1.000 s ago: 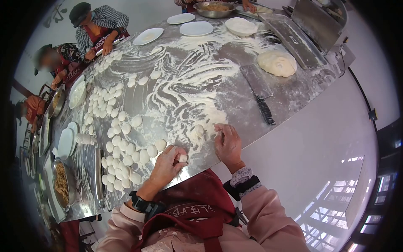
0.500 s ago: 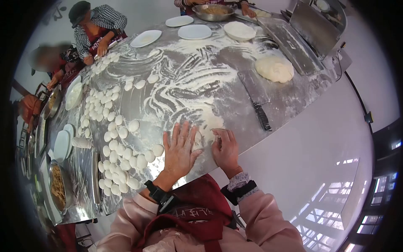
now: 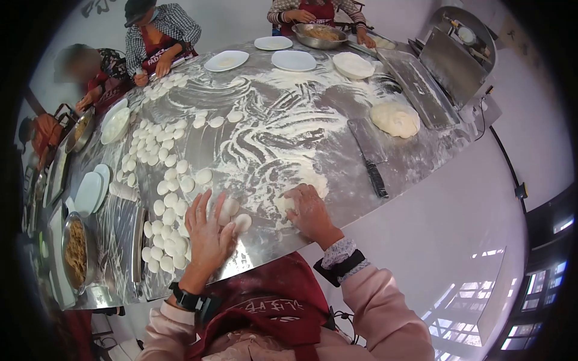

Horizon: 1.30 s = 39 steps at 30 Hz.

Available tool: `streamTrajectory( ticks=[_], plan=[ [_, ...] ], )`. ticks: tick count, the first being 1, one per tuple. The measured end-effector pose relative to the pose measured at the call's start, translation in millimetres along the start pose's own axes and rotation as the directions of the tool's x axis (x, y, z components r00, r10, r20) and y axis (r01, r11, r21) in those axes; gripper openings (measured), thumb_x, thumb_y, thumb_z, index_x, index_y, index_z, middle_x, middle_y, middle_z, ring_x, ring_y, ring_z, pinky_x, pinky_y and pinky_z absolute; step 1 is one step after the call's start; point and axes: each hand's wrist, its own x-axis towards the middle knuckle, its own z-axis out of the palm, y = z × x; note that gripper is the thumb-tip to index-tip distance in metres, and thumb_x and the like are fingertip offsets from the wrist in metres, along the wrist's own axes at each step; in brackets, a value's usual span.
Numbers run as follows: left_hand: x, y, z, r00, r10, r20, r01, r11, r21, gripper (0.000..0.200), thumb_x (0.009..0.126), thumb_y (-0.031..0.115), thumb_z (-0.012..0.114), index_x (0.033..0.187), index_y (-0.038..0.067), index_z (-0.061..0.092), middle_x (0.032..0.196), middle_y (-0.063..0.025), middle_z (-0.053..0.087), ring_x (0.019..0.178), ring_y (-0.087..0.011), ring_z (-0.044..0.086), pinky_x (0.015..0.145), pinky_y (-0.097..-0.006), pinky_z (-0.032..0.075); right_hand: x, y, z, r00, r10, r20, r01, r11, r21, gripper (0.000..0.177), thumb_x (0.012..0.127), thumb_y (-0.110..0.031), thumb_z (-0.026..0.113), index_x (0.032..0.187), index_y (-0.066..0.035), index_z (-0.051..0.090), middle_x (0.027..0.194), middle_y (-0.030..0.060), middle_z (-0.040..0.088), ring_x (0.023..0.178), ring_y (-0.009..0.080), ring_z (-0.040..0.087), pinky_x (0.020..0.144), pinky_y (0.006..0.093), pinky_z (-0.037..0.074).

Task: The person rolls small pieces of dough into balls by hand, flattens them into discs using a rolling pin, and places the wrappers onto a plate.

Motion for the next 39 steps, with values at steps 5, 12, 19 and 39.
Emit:
streamTrajectory(
  ticks=[5, 12, 19, 39],
  plan=[
    [-43.2, -22.5, -19.5, 0.993, -0.099, -0.064, 0.096, 0.994, -0.046, 0.056, 0.085, 0.024, 0.063, 0.138, 0.012, 0.050, 0.142, -0.0162, 0.040, 0.134, -0.0369, 0.031, 0.110, -0.0502, 0.022, -4.7, -20.1, 8.8, 0.996, 0.008, 0.085, -0.007, 1.000, -0.009, 0.046, 0.069, -0.008, 0.075, 0.111, -0.009, 0.057, 0.109, 0.0123, 0.055, 0.103, 0.0328, 0.055, 0.089, 0.0409, 0.048],
    [-99.2, -56.0, -38.4, 0.973, -0.194, -0.126, 0.191, 0.981, -0.033, 0.049, 0.086, 0.019, 0.061, 0.133, 0.009, 0.054, 0.140, -0.0133, 0.043, 0.131, -0.0364, 0.035, 0.108, -0.0504, 0.023, -3.4, -33.0, 2.2, 0.978, 0.142, 0.151, -0.165, 0.975, 0.148, 0.045, 0.073, -0.011, 0.075, 0.113, -0.006, 0.056, 0.107, 0.0141, 0.055, 0.095, 0.0345, 0.060, 0.083, 0.0417, 0.051],
    [-127.5, -78.6, -37.1, 0.955, -0.248, -0.164, 0.254, 0.967, 0.019, 0.042, 0.089, 0.017, 0.058, 0.130, 0.010, 0.056, 0.136, -0.0119, 0.047, 0.130, -0.0353, 0.037, 0.108, -0.0500, 0.025, -1.5, -42.6, 10.9, 0.923, 0.291, 0.251, -0.293, 0.956, -0.032, 0.040, 0.074, -0.012, 0.074, 0.110, -0.007, 0.057, 0.108, 0.0162, 0.054, 0.093, 0.0361, 0.061, 0.081, 0.0414, 0.052],
    [-129.6, -87.7, -28.6, 0.939, -0.248, -0.239, 0.269, 0.961, 0.063, 0.036, 0.088, 0.018, 0.057, 0.124, 0.013, 0.061, 0.127, -0.0093, 0.053, 0.122, -0.0323, 0.044, 0.102, -0.0486, 0.030, 19.6, -43.1, 0.8, 0.933, -0.090, 0.350, 0.055, 0.993, 0.108, 0.040, 0.075, -0.012, 0.074, 0.112, -0.007, 0.061, 0.110, 0.0135, 0.057, 0.103, 0.0323, 0.058, 0.089, 0.0378, 0.049]
  ],
)
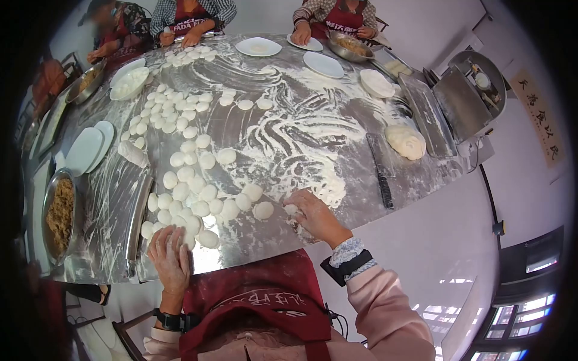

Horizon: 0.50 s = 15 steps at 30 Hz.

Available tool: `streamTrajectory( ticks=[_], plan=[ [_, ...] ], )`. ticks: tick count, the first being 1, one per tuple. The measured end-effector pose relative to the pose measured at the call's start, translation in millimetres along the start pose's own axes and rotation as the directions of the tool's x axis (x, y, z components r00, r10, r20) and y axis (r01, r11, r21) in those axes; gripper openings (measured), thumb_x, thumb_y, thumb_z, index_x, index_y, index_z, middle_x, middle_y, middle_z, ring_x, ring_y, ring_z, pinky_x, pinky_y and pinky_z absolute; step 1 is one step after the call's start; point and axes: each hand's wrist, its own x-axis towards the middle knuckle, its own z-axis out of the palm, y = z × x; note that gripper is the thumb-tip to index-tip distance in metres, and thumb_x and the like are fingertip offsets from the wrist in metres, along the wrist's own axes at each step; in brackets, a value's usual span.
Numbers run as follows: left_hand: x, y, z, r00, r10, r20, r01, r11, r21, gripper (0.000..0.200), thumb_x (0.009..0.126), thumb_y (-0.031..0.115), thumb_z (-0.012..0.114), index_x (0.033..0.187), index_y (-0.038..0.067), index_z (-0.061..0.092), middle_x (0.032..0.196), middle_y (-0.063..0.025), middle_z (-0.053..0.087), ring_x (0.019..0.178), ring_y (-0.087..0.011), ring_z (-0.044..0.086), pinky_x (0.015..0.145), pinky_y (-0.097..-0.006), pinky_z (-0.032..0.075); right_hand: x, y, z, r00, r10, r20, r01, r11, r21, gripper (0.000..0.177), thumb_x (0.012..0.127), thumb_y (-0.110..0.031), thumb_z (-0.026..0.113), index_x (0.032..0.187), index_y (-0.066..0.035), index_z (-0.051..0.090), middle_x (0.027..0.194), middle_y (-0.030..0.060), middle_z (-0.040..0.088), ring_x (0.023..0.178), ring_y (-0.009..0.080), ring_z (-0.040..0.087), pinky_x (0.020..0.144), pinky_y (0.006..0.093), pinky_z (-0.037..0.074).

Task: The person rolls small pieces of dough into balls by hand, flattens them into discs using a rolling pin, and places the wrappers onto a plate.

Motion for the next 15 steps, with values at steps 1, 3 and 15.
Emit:
streamTrajectory(
  ticks=[1, 3, 15],
  plan=[
    [0.2, 0.1, -0.1, 1.000, 0.002, -0.003, -0.002, 1.000, 0.005, 0.036, 0.088, 0.018, 0.057, 0.124, 0.013, 0.061, 0.127, -0.0093, 0.053, 0.122, -0.0323, 0.045, 0.101, -0.0484, 0.031, 0.5, 2.6, 0.8, 0.997, 0.040, 0.066, -0.039, 0.999, -0.013, 0.041, 0.075, -0.011, 0.074, 0.113, -0.007, 0.061, 0.111, 0.0139, 0.057, 0.105, 0.0320, 0.057, 0.090, 0.0379, 0.049],
    [0.1, -0.3, -0.3, 1.000, 0.000, -0.004, 0.000, 1.000, 0.007, 0.036, 0.088, 0.018, 0.057, 0.124, 0.013, 0.061, 0.127, -0.0094, 0.053, 0.122, -0.0323, 0.045, 0.101, -0.0484, 0.031, 2.8, 0.2, -1.9, 0.977, 0.164, 0.135, -0.161, 0.986, -0.033, 0.043, 0.076, -0.013, 0.073, 0.116, -0.007, 0.060, 0.113, 0.0147, 0.056, 0.108, 0.0322, 0.055, 0.093, 0.0380, 0.047],
    [4.0, 0.6, -1.6, 0.998, -0.049, 0.024, 0.049, 0.998, 0.029, 0.040, 0.088, 0.023, 0.058, 0.127, 0.013, 0.059, 0.130, -0.0091, 0.052, 0.123, -0.0321, 0.044, 0.102, -0.0484, 0.029, 49.8, -20.3, 43.7, 0.998, 0.003, 0.063, 0.025, 0.899, -0.437, 0.065, 0.091, -0.041, 0.055, 0.149, -0.022, 0.033, 0.154, 0.0168, 0.027, 0.141, 0.0419, 0.023, 0.110, 0.0637, 0.019]
  ],
)
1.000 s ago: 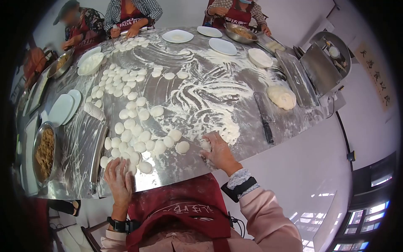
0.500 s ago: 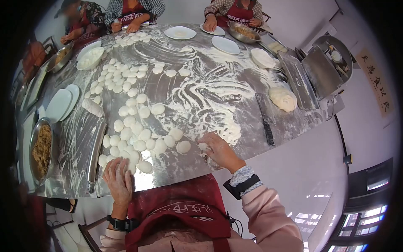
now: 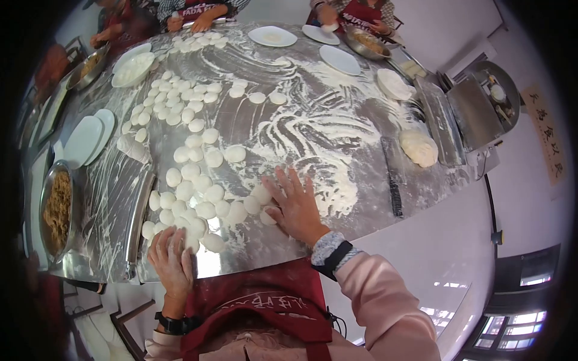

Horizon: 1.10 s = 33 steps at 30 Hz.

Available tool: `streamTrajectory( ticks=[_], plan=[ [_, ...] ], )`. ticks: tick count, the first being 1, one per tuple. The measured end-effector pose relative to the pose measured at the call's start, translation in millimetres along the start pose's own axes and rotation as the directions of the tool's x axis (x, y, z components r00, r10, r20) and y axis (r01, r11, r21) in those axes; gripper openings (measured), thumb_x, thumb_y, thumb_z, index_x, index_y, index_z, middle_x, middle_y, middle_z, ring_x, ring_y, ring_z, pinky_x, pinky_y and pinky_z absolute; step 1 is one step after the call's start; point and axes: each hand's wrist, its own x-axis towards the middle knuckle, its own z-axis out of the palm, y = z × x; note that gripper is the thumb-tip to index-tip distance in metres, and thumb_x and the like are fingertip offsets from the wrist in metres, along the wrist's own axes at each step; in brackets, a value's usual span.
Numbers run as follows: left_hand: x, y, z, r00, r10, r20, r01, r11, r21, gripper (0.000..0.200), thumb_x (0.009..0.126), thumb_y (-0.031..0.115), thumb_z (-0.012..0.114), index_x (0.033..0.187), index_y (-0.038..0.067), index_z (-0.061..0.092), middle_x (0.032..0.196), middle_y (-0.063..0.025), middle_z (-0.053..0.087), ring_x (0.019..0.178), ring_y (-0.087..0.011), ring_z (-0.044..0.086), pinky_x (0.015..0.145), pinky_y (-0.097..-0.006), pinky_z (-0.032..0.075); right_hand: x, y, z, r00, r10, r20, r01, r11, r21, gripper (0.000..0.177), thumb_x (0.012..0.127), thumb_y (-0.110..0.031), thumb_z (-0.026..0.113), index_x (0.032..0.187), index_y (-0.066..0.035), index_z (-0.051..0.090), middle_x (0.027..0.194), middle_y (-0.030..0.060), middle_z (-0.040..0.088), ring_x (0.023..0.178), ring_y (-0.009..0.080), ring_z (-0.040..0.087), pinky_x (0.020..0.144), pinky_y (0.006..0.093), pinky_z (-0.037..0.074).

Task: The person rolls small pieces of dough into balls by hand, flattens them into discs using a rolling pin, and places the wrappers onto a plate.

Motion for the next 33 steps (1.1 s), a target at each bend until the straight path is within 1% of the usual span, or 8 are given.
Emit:
streamTrajectory(
  ticks=[11, 14, 16, 18, 20, 23, 26, 33],
  plan=[
    [5.4, 6.4, -3.0, 0.996, -0.071, 0.061, 0.068, 0.996, 0.056, 0.053, 0.087, 0.037, 0.060, 0.134, 0.014, 0.053, 0.137, -0.0110, 0.046, 0.128, -0.0337, 0.038, 0.105, -0.0497, 0.024, 9.5, -3.3, 0.6, 0.999, 0.031, 0.026, -0.030, 0.998, -0.049, 0.066, 0.090, -0.043, 0.056, 0.149, -0.025, 0.033, 0.155, 0.0128, 0.027, 0.142, 0.0399, 0.022, 0.110, 0.0635, 0.016],
    [2.8, 5.6, -2.3, 0.995, -0.083, 0.048, 0.081, 0.996, 0.030, 0.059, 0.083, 0.037, 0.066, 0.136, 0.016, 0.051, 0.141, -0.0126, 0.042, 0.130, -0.0350, 0.035, 0.107, -0.0505, 0.022, 6.2, 19.2, 12.3, 0.994, 0.068, -0.082, -0.048, 0.973, 0.228, 0.061, 0.093, -0.037, 0.053, 0.149, -0.021, 0.034, 0.153, 0.0148, 0.031, 0.141, 0.0379, 0.025, 0.113, 0.0567, 0.017],
    [-0.1, 3.6, -4.5, 0.996, -0.083, 0.044, 0.082, 0.996, 0.027, 0.062, 0.082, 0.037, 0.067, 0.138, 0.015, 0.050, 0.144, -0.0146, 0.040, 0.132, -0.0366, 0.033, 0.108, -0.0516, 0.021, 0.5, 28.6, 5.5, 0.962, 0.188, -0.199, 0.016, 0.688, 0.725, 0.058, 0.093, -0.028, 0.053, 0.148, -0.016, 0.036, 0.151, 0.0173, 0.033, 0.141, 0.0363, 0.027, 0.115, 0.0494, 0.019],
    [-6.6, -0.6, -10.2, 0.991, -0.121, 0.051, 0.117, 0.990, 0.075, 0.073, 0.078, 0.039, 0.072, 0.141, 0.014, 0.045, 0.149, -0.0191, 0.031, 0.137, -0.0397, 0.026, 0.110, -0.0539, 0.019, -13.0, 25.2, -0.3, 0.953, 0.250, -0.173, -0.059, 0.711, 0.700, 0.065, 0.088, -0.031, 0.058, 0.147, -0.014, 0.037, 0.150, 0.0185, 0.033, 0.141, 0.0376, 0.026, 0.115, 0.0461, 0.021],
    [-14.4, -4.4, -15.1, 0.986, -0.135, 0.102, 0.122, 0.985, 0.120, 0.083, 0.076, 0.044, 0.072, 0.146, 0.015, 0.039, 0.155, -0.0195, 0.023, 0.141, -0.0415, 0.019, 0.111, -0.0555, 0.015, -26.7, 11.6, -4.2, 0.981, 0.087, -0.173, -0.013, 0.921, 0.389, 0.075, 0.082, -0.036, 0.065, 0.147, -0.015, 0.036, 0.150, 0.0181, 0.032, 0.140, 0.0425, 0.025, 0.115, 0.0490, 0.021],
    [-15.5, 6.4, -19.4, 0.944, -0.179, 0.276, 0.129, 0.973, 0.191, 0.090, 0.073, 0.051, 0.072, 0.149, 0.021, 0.035, 0.156, -0.0235, 0.016, 0.141, -0.0512, 0.011, 0.110, -0.0646, 0.008, -51.7, -29.7, -13.1, 0.995, -0.070, 0.075, 0.052, 0.976, 0.210, 0.080, 0.080, -0.041, 0.070, 0.149, -0.030, 0.031, 0.157, 0.0135, 0.017, 0.140, 0.0491, 0.015, 0.103, 0.0734, 0.019],
    [-14.1, 20.4, -15.2, 0.938, -0.141, 0.318, 0.078, 0.976, 0.203, 0.088, 0.074, 0.055, 0.071, 0.149, 0.023, 0.036, 0.156, -0.0237, 0.014, 0.139, -0.0548, 0.008, 0.107, -0.0687, 0.007, -57.2, -60.8, -12.0, 0.979, -0.114, 0.168, 0.105, 0.992, 0.064, 0.077, 0.082, -0.048, 0.066, 0.149, -0.034, 0.031, 0.158, 0.0106, 0.012, 0.141, 0.0478, 0.011, 0.098, 0.0789, 0.017],
    [69.8, 40.5, 51.8, 0.965, 0.036, 0.258, -0.050, 0.998, 0.045, 0.080, 0.083, 0.055, 0.061, 0.150, 0.024, 0.031, 0.157, -0.0218, 0.013, 0.138, -0.0566, 0.008, 0.104, -0.0741, 0.009, 45.4, -38.3, 25.9, 0.995, -0.092, -0.044, 0.091, 0.996, -0.013, 0.066, 0.091, -0.048, 0.052, 0.150, -0.031, 0.028, 0.158, 0.0109, 0.018, 0.141, 0.0488, 0.014, 0.100, 0.0783, 0.015]
  ],
)
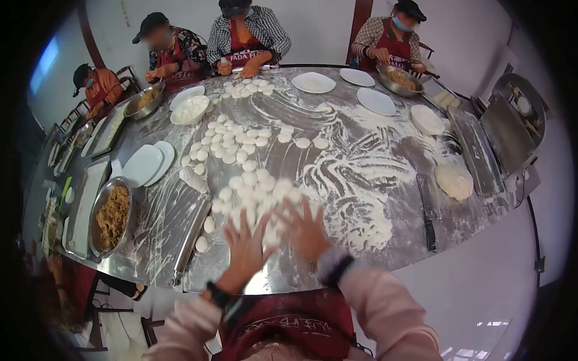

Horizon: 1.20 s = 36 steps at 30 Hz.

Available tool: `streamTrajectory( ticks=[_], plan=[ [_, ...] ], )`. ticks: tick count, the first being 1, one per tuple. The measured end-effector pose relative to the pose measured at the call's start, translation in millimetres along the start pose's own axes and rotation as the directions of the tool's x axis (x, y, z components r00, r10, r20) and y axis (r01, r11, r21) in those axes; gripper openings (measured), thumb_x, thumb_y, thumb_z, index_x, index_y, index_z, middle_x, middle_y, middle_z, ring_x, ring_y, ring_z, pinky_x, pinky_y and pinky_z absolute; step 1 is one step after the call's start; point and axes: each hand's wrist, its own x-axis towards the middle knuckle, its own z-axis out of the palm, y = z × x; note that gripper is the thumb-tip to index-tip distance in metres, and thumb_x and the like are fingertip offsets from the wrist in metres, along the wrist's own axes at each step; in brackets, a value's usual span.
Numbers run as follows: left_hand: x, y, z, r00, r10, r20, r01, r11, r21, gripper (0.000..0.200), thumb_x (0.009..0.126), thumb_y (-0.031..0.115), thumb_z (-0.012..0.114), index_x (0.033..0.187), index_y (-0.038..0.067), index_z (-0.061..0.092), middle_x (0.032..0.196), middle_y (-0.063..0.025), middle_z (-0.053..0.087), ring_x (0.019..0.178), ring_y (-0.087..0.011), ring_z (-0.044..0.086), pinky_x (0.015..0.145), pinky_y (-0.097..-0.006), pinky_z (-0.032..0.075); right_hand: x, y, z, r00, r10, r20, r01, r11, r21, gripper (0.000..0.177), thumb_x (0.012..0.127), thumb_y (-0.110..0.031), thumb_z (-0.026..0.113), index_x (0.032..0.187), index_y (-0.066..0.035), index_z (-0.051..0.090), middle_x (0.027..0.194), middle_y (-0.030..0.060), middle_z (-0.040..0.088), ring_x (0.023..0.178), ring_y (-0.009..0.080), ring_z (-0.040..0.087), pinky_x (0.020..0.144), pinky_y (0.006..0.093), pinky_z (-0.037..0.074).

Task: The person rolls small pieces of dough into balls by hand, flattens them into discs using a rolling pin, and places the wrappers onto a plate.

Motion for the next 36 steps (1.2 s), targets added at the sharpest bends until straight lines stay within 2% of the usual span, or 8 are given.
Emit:
streamTrajectory(
  ticks=[7, 14, 16, 18, 20, 26, 32, 36],
  plan=[
    [64.7, -29.6, -61.1, 0.970, 0.050, -0.237, -0.044, 0.999, 0.029, 0.069, 0.087, 0.039, 0.061, 0.147, 0.019, 0.036, 0.151, -0.0209, 0.028, 0.140, -0.0388, 0.025, 0.111, -0.0627, 0.014, -1.0, 104.4, -68.0, 0.904, 0.422, -0.073, -0.404, 0.897, 0.180, 0.062, 0.095, -0.036, 0.053, 0.151, -0.020, 0.029, 0.152, 0.0178, 0.031, 0.142, 0.0402, 0.021, 0.114, 0.0607, 0.012],
    [-38.4, -122.8, -72.5, 0.904, -0.387, -0.183, 0.380, 0.922, -0.069, 0.065, 0.083, 0.019, 0.066, 0.142, 0.006, 0.042, 0.127, -0.0219, 0.050, 0.116, -0.0393, 0.046, 0.102, -0.0494, 0.034, -136.6, 159.6, -14.9, 0.685, 0.690, -0.232, -0.675, 0.722, 0.152, 0.065, 0.098, -0.036, 0.050, 0.148, -0.002, 0.028, 0.148, 0.0236, 0.035, 0.140, 0.0400, 0.027, 0.117, 0.0491, 0.014],
    [-39.6, -119.2, -73.8, 0.915, -0.384, -0.123, 0.382, 0.923, -0.043, 0.064, 0.083, 0.019, 0.066, 0.141, 0.005, 0.043, 0.122, -0.0220, 0.053, 0.109, -0.0392, 0.050, 0.098, -0.0479, 0.038, -103.9, 104.0, -2.0, 0.788, 0.540, -0.296, -0.563, 0.826, 0.009, 0.065, 0.097, -0.035, 0.053, 0.147, 0.000, 0.030, 0.147, 0.0242, 0.035, 0.139, 0.0404, 0.027, 0.117, 0.0483, 0.015],
    [-35.8, -120.1, -74.0, 0.919, -0.389, -0.063, 0.389, 0.921, -0.014, 0.062, 0.083, 0.019, 0.065, 0.140, 0.005, 0.043, 0.116, -0.0221, 0.055, 0.103, -0.0390, 0.054, 0.094, -0.0463, 0.042, -48.3, 39.4, -1.5, 0.856, 0.490, -0.165, -0.317, 0.749, 0.582, 0.065, 0.095, -0.036, 0.054, 0.145, 0.000, 0.033, 0.148, 0.0234, 0.034, 0.140, 0.0393, 0.026, 0.116, 0.0506, 0.015],
    [-31.6, -127.2, -72.5, 0.939, -0.329, -0.097, 0.324, 0.944, -0.057, 0.057, 0.085, 0.020, 0.064, 0.136, 0.004, 0.045, 0.109, -0.0213, 0.057, 0.094, -0.0398, 0.057, 0.085, -0.0449, 0.047, 2.4, -17.9, -21.2, 0.944, 0.262, -0.200, -0.086, 0.781, 0.619, 0.063, 0.095, -0.036, 0.053, 0.145, -0.003, 0.036, 0.148, 0.0220, 0.036, 0.140, 0.0381, 0.028, 0.116, 0.0508, 0.016],
    [-34.7, -136.2, -88.8, 0.960, -0.279, -0.013, 0.242, 0.855, -0.458, 0.052, 0.084, 0.022, 0.067, 0.128, 0.001, 0.049, 0.103, -0.0217, 0.058, 0.090, -0.0411, 0.059, 0.080, -0.0446, 0.048, 18.8, -22.0, -35.1, 0.971, 0.204, -0.125, -0.126, 0.880, 0.457, 0.061, 0.092, -0.034, 0.056, 0.144, -0.008, 0.039, 0.148, 0.0202, 0.036, 0.140, 0.0384, 0.027, 0.115, 0.0516, 0.018],
    [-45.2, -126.8, -101.1, 0.982, 0.150, 0.118, -0.094, 0.916, -0.389, 0.057, 0.076, 0.024, 0.074, 0.127, 0.007, 0.054, 0.109, -0.0160, 0.060, 0.098, -0.0320, 0.058, 0.084, -0.0427, 0.048, 11.1, -48.2, -24.1, 0.970, -0.140, 0.198, 0.035, 0.889, 0.457, 0.059, 0.087, -0.030, 0.060, 0.140, -0.009, 0.046, 0.150, 0.0177, 0.032, 0.140, 0.0423, 0.026, 0.115, 0.0551, 0.019],
    [-39.7, -119.7, -106.0, 0.905, 0.337, 0.260, -0.224, 0.896, -0.384, 0.059, 0.080, 0.030, 0.070, 0.131, 0.006, 0.053, 0.111, -0.0120, 0.060, 0.101, -0.0277, 0.058, 0.087, -0.0388, 0.047, 34.7, -24.4, -8.4, 0.976, -0.186, 0.112, 0.113, 0.876, 0.470, 0.050, 0.090, -0.023, 0.054, 0.138, -0.012, 0.050, 0.147, 0.0139, 0.039, 0.140, 0.0395, 0.028, 0.115, 0.0531, 0.020]
  ],
)
